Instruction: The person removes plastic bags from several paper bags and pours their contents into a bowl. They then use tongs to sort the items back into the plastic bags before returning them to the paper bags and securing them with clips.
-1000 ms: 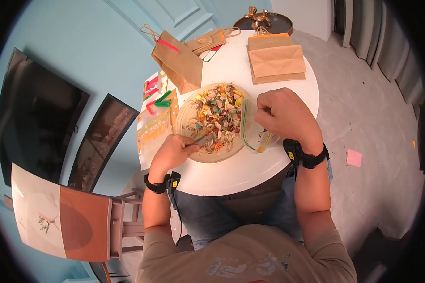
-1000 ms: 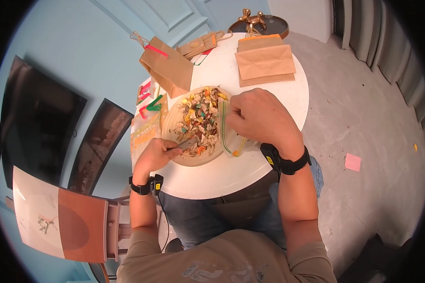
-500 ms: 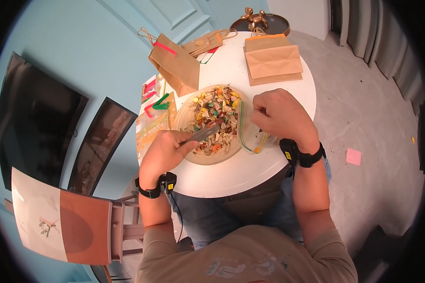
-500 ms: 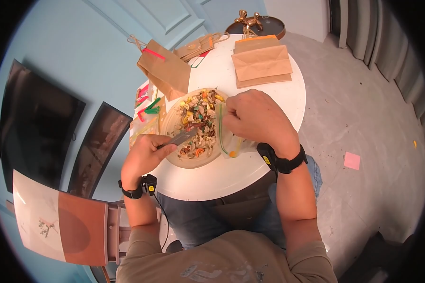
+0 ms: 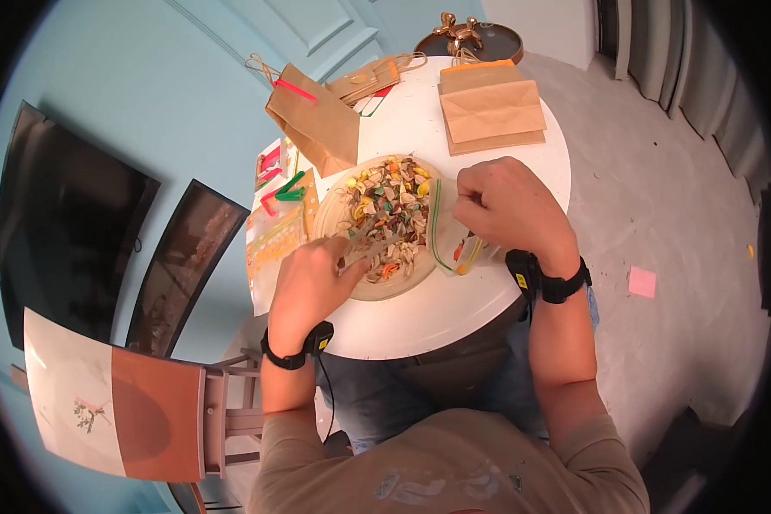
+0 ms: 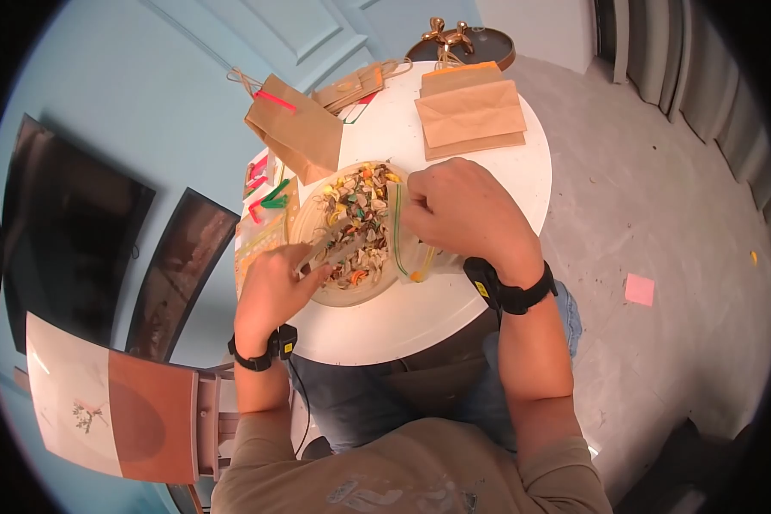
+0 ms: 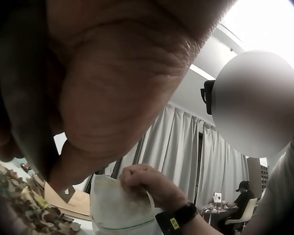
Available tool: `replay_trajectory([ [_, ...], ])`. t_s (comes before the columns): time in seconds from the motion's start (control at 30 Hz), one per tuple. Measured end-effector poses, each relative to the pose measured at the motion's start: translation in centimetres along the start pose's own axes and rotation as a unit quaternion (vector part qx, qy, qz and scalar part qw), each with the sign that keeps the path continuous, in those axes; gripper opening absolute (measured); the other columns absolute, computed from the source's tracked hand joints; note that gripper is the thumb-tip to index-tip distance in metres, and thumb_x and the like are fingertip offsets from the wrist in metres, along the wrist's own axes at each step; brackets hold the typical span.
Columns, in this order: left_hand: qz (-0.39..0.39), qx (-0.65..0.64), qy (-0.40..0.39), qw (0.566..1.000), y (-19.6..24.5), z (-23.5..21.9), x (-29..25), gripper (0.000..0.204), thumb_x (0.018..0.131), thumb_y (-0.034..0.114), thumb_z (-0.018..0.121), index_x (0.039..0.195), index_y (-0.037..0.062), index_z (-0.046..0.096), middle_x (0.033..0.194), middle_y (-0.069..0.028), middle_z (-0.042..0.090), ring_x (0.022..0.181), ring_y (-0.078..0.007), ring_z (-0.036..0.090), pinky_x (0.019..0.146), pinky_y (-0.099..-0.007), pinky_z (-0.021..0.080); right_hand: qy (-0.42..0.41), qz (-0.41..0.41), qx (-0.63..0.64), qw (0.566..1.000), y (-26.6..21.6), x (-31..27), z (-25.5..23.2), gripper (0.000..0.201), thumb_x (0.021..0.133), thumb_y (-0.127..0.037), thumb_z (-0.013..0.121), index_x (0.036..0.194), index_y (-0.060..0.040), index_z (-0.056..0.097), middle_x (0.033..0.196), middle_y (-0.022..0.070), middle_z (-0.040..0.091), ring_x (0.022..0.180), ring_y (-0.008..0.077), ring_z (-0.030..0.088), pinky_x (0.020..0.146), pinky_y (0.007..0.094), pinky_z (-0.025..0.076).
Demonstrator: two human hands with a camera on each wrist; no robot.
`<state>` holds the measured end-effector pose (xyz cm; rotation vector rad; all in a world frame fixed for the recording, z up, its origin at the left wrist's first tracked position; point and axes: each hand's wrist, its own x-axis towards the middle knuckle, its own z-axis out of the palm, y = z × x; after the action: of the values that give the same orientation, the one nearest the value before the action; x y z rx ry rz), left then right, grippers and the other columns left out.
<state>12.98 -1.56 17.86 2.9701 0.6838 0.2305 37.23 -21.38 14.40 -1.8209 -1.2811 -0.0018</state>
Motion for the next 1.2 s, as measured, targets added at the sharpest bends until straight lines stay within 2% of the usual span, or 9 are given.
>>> replay_trajectory([
  [0.2,0.079,0.010,-0.036,0.996,0.1,3.1,-2.7,0.039,0.090,0.029,0.090,0.112,-0.0025,0.082,0.097,-0.0224,0.079,0.078,-0.0423,0.077,0.072,-0.0490,0.061,-0.002,0.003,0.004,1.000,0.0,-0.2,-0.1,0.020,0.085,-0.014,0.068,0.075,0.0031,0.071,0.075,0.0248,0.068,0.071,0.0450,0.066,0.067,0.0510,0.053],
  [0.23,0.077,0.023,-0.014,0.997,0.3,3.8,-2.9,0.035,0.091,0.028,0.088,0.106,-0.0024,0.080,0.095,-0.0227,0.078,0.081,-0.0437,0.077,0.073,-0.0504,0.062,-0.002,0.002,0.002,1.000,-0.1,-0.2,-0.1,0.020,0.085,-0.014,0.068,0.075,0.0031,0.071,0.075,0.0247,0.068,0.071,0.0450,0.067,0.068,0.0509,0.053],
  [0.33,0.026,0.101,-0.005,0.995,-0.4,5.2,-2.1,0.036,0.095,0.031,0.085,0.106,-0.0017,0.075,0.093,-0.0243,0.076,0.080,-0.0456,0.077,0.072,-0.0515,0.063,0.008,-0.020,0.000,1.000,0.3,-0.3,0.3,0.016,0.084,-0.012,0.069,0.077,0.0029,0.069,0.072,0.0228,0.067,0.065,0.0423,0.063,0.063,0.0482,0.051],
  [0.43,-0.009,0.112,0.003,0.994,-1.6,5.6,-1.0,0.039,0.095,0.033,0.085,0.104,-0.0033,0.075,0.091,-0.0260,0.076,0.081,-0.0459,0.077,0.073,-0.0521,0.063,-0.007,0.000,-0.004,1.000,-0.3,-0.2,0.0,0.020,0.086,-0.014,0.068,0.076,0.0031,0.072,0.076,0.0249,0.069,0.072,0.0452,0.067,0.069,0.0514,0.054],
  [0.63,-0.040,0.030,-0.053,0.997,-4.5,6.2,1.2,0.039,0.096,0.034,0.085,0.101,-0.0035,0.076,0.085,-0.0265,0.077,0.083,-0.0463,0.078,0.076,-0.0537,0.063,-0.015,0.005,-0.012,1.000,-0.2,0.1,0.3,0.019,0.085,-0.013,0.067,0.076,0.0028,0.073,0.076,0.0252,0.069,0.072,0.0451,0.067,0.069,0.0516,0.054],
  [0.83,-0.021,0.094,0.005,0.995,-4.1,7.4,0.3,0.033,0.098,0.031,0.083,0.099,-0.0013,0.077,0.084,-0.0243,0.077,0.079,-0.0444,0.078,0.072,-0.0532,0.063,-0.014,0.007,-0.011,1.000,-0.2,0.1,0.4,0.019,0.084,-0.013,0.068,0.076,0.0030,0.072,0.076,0.0254,0.069,0.071,0.0452,0.068,0.069,0.0519,0.054],
  [0.93,-0.028,0.086,0.018,0.996,-3.5,7.3,-0.1,0.029,0.097,0.027,0.082,0.094,-0.0012,0.077,0.081,-0.0277,0.075,0.079,-0.0469,0.076,0.073,-0.0556,0.061,-0.017,0.007,-0.017,1.000,-0.2,0.2,0.5,0.019,0.084,-0.013,0.068,0.076,0.0030,0.072,0.076,0.0252,0.069,0.071,0.0450,0.068,0.069,0.0517,0.054],
  [1.2,0.006,0.098,0.029,0.995,-3.8,7.1,-0.6,0.028,0.100,0.025,0.080,0.091,-0.0010,0.076,0.077,-0.0236,0.075,0.073,-0.0441,0.077,0.068,-0.0529,0.062,-0.026,0.019,-0.012,0.999,-0.6,0.1,0.3,0.018,0.083,-0.013,0.067,0.076,0.0030,0.072,0.076,0.0250,0.069,0.071,0.0447,0.068,0.068,0.0516,0.054],
])
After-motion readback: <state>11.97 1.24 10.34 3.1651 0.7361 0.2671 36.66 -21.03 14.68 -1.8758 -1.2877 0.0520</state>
